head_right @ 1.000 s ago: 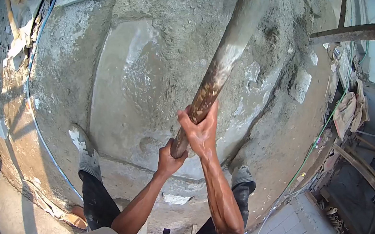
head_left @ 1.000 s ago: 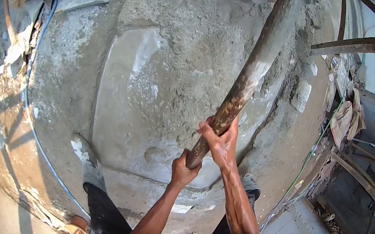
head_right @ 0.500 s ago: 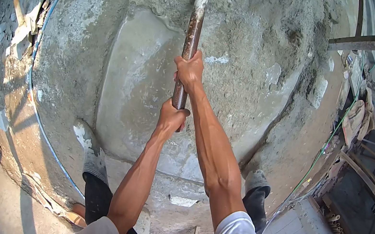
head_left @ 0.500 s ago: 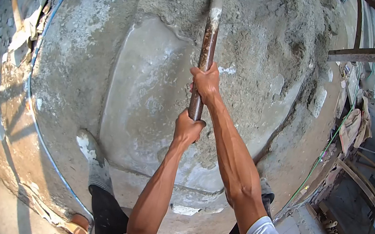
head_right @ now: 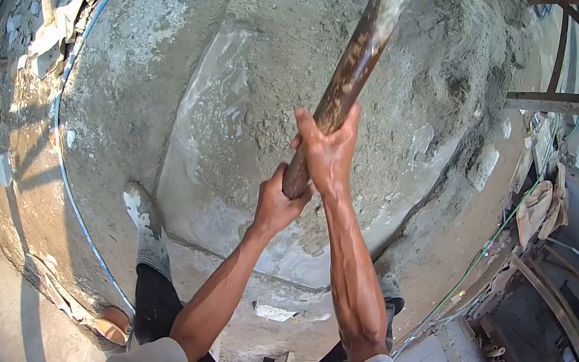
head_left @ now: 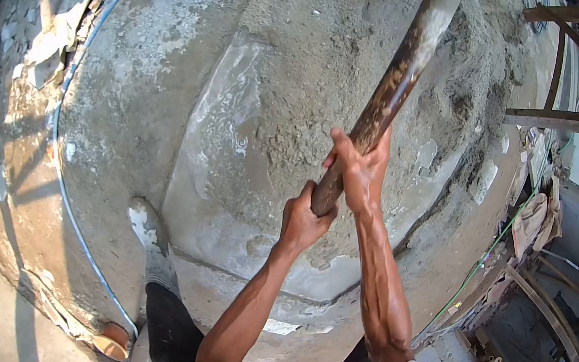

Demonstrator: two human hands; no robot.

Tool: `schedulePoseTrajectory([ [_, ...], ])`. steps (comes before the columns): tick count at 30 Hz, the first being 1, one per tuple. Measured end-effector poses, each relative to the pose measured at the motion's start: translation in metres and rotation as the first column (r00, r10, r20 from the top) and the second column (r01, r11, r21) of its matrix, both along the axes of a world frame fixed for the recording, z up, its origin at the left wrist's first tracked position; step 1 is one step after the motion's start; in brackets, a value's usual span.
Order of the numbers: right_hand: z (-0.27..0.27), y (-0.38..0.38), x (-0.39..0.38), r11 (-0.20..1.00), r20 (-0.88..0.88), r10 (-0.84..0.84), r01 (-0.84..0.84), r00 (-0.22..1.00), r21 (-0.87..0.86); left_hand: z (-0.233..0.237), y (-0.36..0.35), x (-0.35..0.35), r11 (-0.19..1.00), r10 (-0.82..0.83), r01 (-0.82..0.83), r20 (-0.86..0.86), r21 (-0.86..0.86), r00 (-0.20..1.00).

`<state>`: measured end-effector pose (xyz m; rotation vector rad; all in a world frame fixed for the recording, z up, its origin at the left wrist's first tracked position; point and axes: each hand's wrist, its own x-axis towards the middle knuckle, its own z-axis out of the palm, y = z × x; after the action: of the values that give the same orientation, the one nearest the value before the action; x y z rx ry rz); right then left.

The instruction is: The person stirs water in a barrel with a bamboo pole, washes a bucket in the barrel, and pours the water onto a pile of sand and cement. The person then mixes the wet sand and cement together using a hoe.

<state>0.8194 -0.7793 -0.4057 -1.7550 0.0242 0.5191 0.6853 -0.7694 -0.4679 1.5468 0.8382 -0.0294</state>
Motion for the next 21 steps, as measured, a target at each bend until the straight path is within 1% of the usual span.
schedulePoseTrajectory([
  [1, -0.009, 0.029, 0.037, 1.0, 0.092, 0.016, -0.017, 0.996, 0.006, 0.003, 0.037, 0.043, 1.0, -0.016, 0.015, 0.036, 0.018, 0.999],
  [2, -0.018, 0.06, 0.069, 0.996, 0.173, -0.005, -0.01, 0.985, 0.084, 0.003, 0.07, 0.076, 0.999, -0.018, 0.015, 0.074, 0.039, 0.997],
  [3, -0.026, 0.089, 0.094, 0.995, 0.238, -0.002, -0.022, 0.971, 0.1, -0.011, 0.1, 0.102, 0.998, -0.039, 0.033, 0.109, 0.059, 0.993],
  [4, -0.046, 0.114, 0.112, 0.99, 0.284, -0.002, -0.038, 0.959, 0.133, -0.02, 0.127, 0.118, 1.0, -0.014, 0.016, 0.135, -0.012, 0.991],
  [5, -0.052, 0.138, 0.115, 0.996, 0.196, 0.028, -0.044, 0.98, 0.077, -0.02, 0.153, 0.127, 0.991, -0.06, 0.068, 0.069, -0.117, 0.996],
  [6, -0.08, 0.151, 0.119, 0.993, 0.13, 0.062, -0.075, 0.99, 0.093, -0.019, 0.166, 0.12, 0.978, -0.062, 0.072, 0.058, -0.195, 0.996],
  [7, -0.105, 0.158, 0.107, 0.997, 0.062, 0.074, -0.075, 0.995, 0.008, -0.018, 0.165, 0.102, 0.962, -0.033, 0.025, -0.025, -0.273, 0.999],
  [8, -0.109, 0.154, 0.077, 0.994, -0.096, 0.104, -0.108, 0.99, -0.035, -0.016, 0.16, 0.076, 0.94, -0.006, -0.03, -0.105, -0.339, 0.994],
  [9, -0.142, 0.144, 0.048, 0.977, -0.119, 0.139, -0.155, 0.983, -0.143, -0.021, 0.145, 0.043, 0.922, 0.041, -0.106, -0.18, -0.372, 0.983],
  [10, -0.135, 0.132, 0.012, 0.968, -0.182, 0.142, -0.175, 0.973, -0.179, -0.025, 0.126, 0.014, 0.897, 0.084, -0.18, -0.244, -0.404, 0.966],
  [11, -0.125, 0.123, -0.013, 0.97, -0.141, 0.13, -0.156, 0.981, -0.189, -0.02, 0.113, -0.011, 0.895, 0.092, -0.204, -0.283, -0.397, 0.955],
  [12, -0.128, 0.112, -0.024, 0.967, -0.101, 0.152, -0.169, 0.983, -0.192, -0.019, 0.102, -0.026, 0.89, 0.082, -0.218, -0.329, -0.401, 0.941],
  [14, -0.098, 0.092, -0.029, 0.974, -0.356, 0.165, -0.209, 0.92, -0.088, 0.009, 0.076, -0.052, 0.896, 0.081, -0.232, -0.373, -0.379, 0.924],
  [15, -0.1, 0.101, -0.016, 0.975, -0.337, 0.183, -0.213, 0.923, -0.054, 0.013, 0.067, -0.057, 0.898, 0.102, -0.248, -0.379, -0.362, 0.92],
  [16, -0.104, 0.097, -0.012, 0.994, -0.433, 0.1, -0.108, 0.896, 0.005, 0.022, 0.047, -0.075, 0.9, 0.11, -0.264, -0.405, -0.348, 0.908],
  [17, -0.112, 0.087, -0.012, 0.999, -0.539, 0.012, 0.013, 0.842, 0.041, 0.023, 0.033, -0.09, 0.897, 0.105, -0.269, -0.422, -0.351, 0.9],
  [18, -0.125, 0.079, -0.01, 0.994, -0.569, 0.026, 0.037, 0.822, 0.099, 0.026, 0.022, -0.105, 0.918, 0.093, -0.246, -0.434, -0.311, 0.896],
  [19, -0.134, 0.066, -0.027, 0.991, -0.578, 0.057, 0.023, 0.814, 0.131, 0.03, 0.012, -0.117, 0.916, 0.115, -0.257, -0.409, -0.309, 0.905],
  [20, -0.138, 0.046, -0.053, 0.989, -0.585, 0.083, 0.007, 0.806, 0.151, 0.03, 0.0, -0.135, 0.921, 0.082, -0.229, -0.416, -0.316, 0.906],
  [21, -0.127, 0.029, -0.076, 0.995, -0.59, 0.019, 0.042, 0.807, 0.09, 0.025, -0.02, -0.161, 0.942, 0.059, -0.193, -0.429, -0.276, 0.901],
])
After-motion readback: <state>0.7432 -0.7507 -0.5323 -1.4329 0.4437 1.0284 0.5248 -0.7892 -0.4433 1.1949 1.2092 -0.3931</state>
